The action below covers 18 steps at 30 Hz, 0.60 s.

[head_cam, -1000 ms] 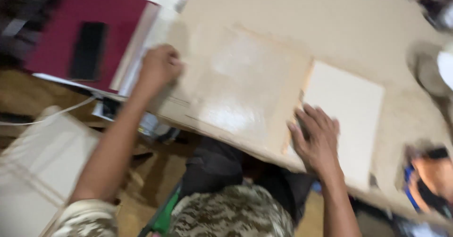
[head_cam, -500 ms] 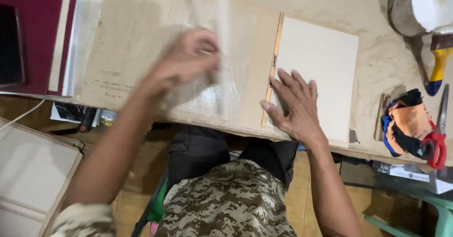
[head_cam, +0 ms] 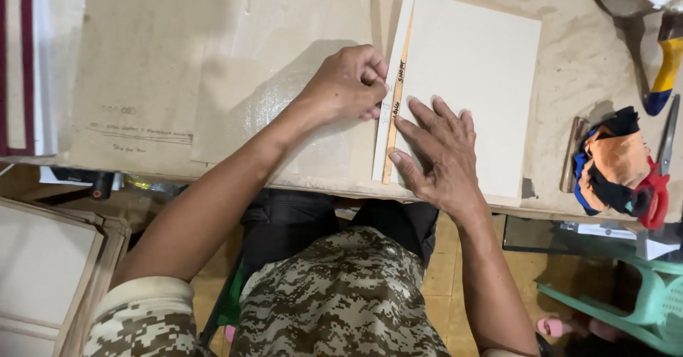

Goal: Assembling a cover base by aligning cardboard panels with a spacer and applying a blue textured covering sheet.

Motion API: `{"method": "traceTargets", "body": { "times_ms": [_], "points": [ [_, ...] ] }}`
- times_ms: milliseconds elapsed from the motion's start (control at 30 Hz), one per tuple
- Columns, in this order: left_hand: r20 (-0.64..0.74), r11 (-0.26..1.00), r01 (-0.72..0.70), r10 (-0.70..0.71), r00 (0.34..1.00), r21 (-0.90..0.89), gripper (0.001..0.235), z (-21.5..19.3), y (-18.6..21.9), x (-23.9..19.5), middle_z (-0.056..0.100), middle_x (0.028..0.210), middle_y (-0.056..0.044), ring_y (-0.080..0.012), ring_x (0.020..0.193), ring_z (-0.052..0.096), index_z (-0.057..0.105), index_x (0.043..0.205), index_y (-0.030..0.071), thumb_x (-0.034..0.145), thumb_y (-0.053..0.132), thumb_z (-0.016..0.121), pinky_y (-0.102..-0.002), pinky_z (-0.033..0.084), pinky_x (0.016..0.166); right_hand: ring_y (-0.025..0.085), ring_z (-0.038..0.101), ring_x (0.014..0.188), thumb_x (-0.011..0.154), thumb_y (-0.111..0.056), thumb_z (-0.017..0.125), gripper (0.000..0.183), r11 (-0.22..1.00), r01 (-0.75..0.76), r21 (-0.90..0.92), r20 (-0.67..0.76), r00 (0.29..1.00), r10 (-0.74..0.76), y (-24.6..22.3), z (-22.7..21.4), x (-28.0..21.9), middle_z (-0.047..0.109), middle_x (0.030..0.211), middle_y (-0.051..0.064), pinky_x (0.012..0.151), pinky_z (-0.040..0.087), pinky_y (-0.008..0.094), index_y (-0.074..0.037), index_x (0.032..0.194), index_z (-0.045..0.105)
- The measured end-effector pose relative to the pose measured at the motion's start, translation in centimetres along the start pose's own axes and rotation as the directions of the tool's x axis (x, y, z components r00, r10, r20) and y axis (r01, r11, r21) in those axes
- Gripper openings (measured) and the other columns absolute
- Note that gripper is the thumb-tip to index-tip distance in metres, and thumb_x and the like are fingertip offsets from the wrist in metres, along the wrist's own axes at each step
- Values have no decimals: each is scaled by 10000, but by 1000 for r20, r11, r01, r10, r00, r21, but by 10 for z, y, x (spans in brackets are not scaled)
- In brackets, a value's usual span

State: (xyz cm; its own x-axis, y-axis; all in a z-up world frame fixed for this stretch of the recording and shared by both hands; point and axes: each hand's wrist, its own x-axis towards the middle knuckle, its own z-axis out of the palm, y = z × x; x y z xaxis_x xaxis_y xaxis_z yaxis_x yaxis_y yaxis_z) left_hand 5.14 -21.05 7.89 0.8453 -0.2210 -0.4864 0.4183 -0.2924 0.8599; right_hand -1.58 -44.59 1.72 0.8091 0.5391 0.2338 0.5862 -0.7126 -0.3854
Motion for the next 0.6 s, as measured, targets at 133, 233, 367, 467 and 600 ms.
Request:
{"method": "traceTargets", "body": {
  "times_ms": [133,233,367,467,600],
  "points": [
    [9,999,-19,19,1000,40,141,4,2,5,717,933,-24,-128,707,759,601,1051,124,966,12,598,-207,644,616,324,369,1550,1009,-445,639,479,1000,-12,4,-10,1000,12,-2,-1,1,487,1604,32,1270,142,609,-270,1453,592],
    [8,998,-33,33,999,52,153,5,1,7,723,911,-20,-125,704,761,609,1047,124,958,0,611,-214,656,630,327,373,1550,1006,-425,660,476,1000,-4,15,-19,1000,4,-3,-3,1,496,1597,41,1269,144,602,-250,1446,607],
    [4,996,-64,64,998,56,154,5,-5,10,722,910,-8,-109,694,764,617,1063,121,956,11,613,-204,674,626,326,371,1552,998,-412,681,475,1000,-5,17,-22,1000,6,-5,-4,2,500,1594,36,1261,158,611,-237,1436,621],
    [12,996,-54,53,999,68,155,4,-4,9,726,909,-8,-118,712,768,615,1082,124,959,31,605,-221,675,649,318,361,1556,1003,-424,670,478,1000,-11,14,-15,1000,11,-4,-3,2,491,1600,33,1269,146,607,-240,1441,616],
    [12,998,-57,57,998,39,125,3,-4,8,734,918,-6,-118,698,775,618,1051,124,953,48,610,-220,683,645,320,350,1565,1007,-411,678,484,999,-14,33,-3,1000,14,-5,-4,2,479,1610,25,1274,140,607,-253,1457,594]
  ]
}}
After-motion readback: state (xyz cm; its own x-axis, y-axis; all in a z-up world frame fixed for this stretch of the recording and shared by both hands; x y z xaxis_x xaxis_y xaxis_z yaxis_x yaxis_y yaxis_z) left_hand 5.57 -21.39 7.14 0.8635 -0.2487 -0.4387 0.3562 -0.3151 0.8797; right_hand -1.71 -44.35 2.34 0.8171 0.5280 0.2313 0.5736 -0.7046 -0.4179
